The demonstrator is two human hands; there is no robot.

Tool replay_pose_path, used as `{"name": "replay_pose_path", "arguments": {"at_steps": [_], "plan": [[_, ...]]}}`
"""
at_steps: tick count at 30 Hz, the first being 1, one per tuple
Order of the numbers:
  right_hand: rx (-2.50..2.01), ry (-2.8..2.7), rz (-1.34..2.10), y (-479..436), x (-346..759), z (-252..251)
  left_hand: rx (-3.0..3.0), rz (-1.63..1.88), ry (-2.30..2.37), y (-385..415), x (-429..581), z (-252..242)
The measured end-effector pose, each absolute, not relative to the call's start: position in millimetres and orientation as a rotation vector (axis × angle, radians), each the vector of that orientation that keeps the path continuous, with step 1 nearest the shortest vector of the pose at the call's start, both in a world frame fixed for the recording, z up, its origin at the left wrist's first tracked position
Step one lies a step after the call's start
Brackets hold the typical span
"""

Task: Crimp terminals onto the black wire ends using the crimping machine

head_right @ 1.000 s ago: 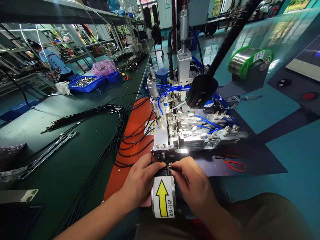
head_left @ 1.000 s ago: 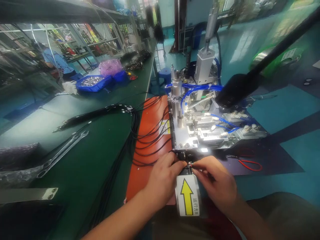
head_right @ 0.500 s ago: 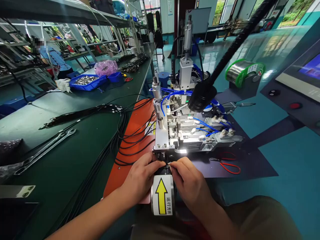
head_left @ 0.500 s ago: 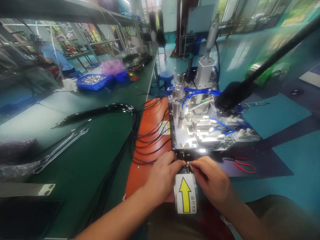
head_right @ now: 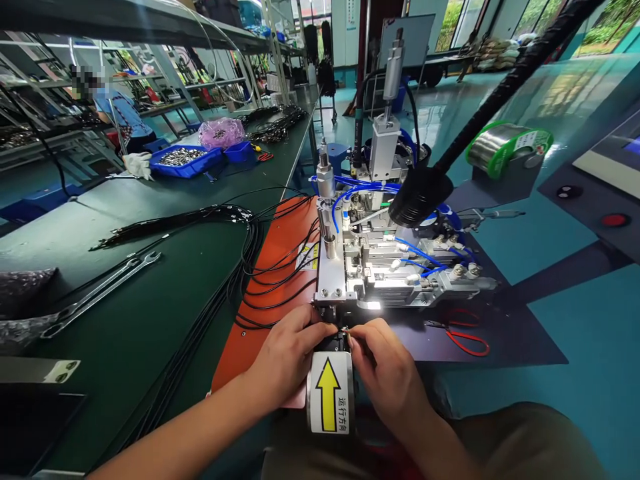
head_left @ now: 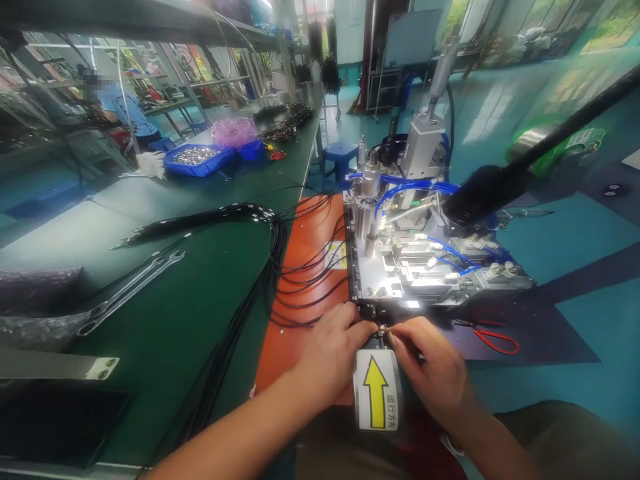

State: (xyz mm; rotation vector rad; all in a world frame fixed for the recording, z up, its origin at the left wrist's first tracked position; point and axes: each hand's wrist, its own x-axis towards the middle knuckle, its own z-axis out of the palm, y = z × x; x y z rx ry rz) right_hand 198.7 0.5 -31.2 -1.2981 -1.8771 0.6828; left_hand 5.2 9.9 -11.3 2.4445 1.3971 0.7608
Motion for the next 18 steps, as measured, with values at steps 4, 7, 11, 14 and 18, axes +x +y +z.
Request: {"name": "replay_pose_path", "arguments": {"at_steps": [4, 7, 11, 14, 18], "plan": [[-1.381, -1.817, 0.819, 1, 198, -26, 2.440, 0.764, 1.381, 10, 5, -10], [-1.459, -1.762, 0.924, 0, 198, -21, 2.438, 0.759, 1.370, 10, 5, -10], [-1.514, -1.684, 1.017, -1, 198, -19, 2.445, 0.742, 1.377, 10, 5, -11], [-1.522, -1.666, 1.005, -2, 197, -22, 2.435, 0.749, 1.388, 10, 5, -12], [-1.543, -1.684, 0.950, -2, 196, -24, 2.429, 0.744, 1.394, 9, 5, -12]]}}
